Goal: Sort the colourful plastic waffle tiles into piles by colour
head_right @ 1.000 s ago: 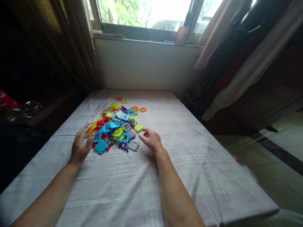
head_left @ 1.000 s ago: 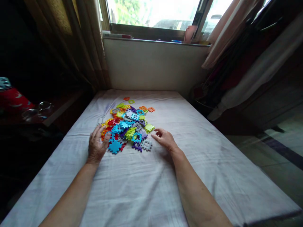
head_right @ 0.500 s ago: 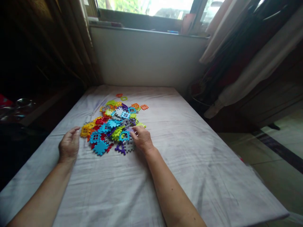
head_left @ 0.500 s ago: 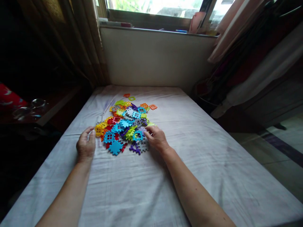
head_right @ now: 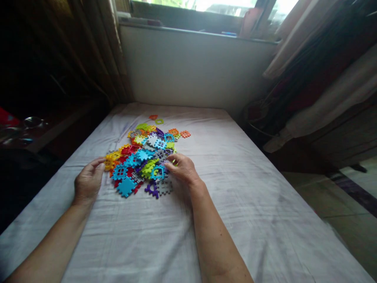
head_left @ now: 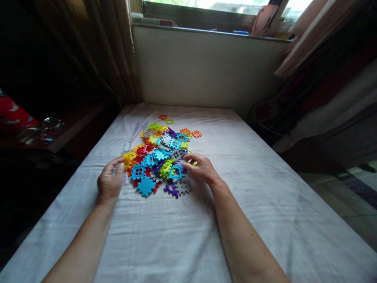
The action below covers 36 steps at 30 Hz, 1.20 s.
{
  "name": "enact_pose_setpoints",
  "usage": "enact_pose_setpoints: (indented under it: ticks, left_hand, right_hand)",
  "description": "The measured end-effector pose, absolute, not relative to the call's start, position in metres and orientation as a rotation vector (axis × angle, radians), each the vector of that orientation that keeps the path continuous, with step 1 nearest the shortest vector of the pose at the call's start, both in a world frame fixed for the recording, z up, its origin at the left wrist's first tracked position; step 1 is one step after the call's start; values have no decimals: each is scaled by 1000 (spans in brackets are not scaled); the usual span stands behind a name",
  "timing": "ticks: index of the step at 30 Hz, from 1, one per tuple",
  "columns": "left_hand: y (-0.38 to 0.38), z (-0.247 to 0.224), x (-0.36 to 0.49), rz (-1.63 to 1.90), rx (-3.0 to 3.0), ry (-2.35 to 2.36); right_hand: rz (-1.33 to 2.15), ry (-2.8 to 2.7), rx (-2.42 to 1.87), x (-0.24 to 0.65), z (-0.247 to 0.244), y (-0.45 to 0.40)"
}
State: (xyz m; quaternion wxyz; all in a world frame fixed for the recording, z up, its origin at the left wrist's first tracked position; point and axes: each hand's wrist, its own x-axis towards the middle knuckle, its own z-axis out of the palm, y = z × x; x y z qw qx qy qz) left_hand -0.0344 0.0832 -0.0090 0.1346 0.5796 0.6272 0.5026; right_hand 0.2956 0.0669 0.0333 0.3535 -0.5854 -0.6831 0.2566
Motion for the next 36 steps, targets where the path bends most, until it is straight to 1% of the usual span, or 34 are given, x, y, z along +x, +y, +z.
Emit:
enact_pose_setpoints:
  ticks: [3,6,11,17,23,25,29,36]
  left_hand:
    - [83,-10,-35,1559,1636,1767]
    - [83,-9,-35,1557,1645,1768]
    - [82,-9,-35,1538,1665,1783]
    - [83,-11,-37,1539,1679,1790]
    - [83,-9,-37,1536,1679,1778]
    - [83,-9,-36,1541,1679,1779]
    - [84,-11,-37,1546,1699,1765]
    - [84,-11,-37,1543,1690,1763]
  right_hand:
    - [619,-2046,-1491,288,52,61]
    - [556,-2299,-1474,277,63,56]
    - [431,-2436,-1510,268,67,53]
    - [474,-2213,-1633,307,74,54]
    - [243,-1777,-2164,368,53,60]
    - [179,-1684,-2272,377,43,61]
    - [128,-1637,-2331,379,32,61]
    - [113,-1597,-2387,375,35,60]
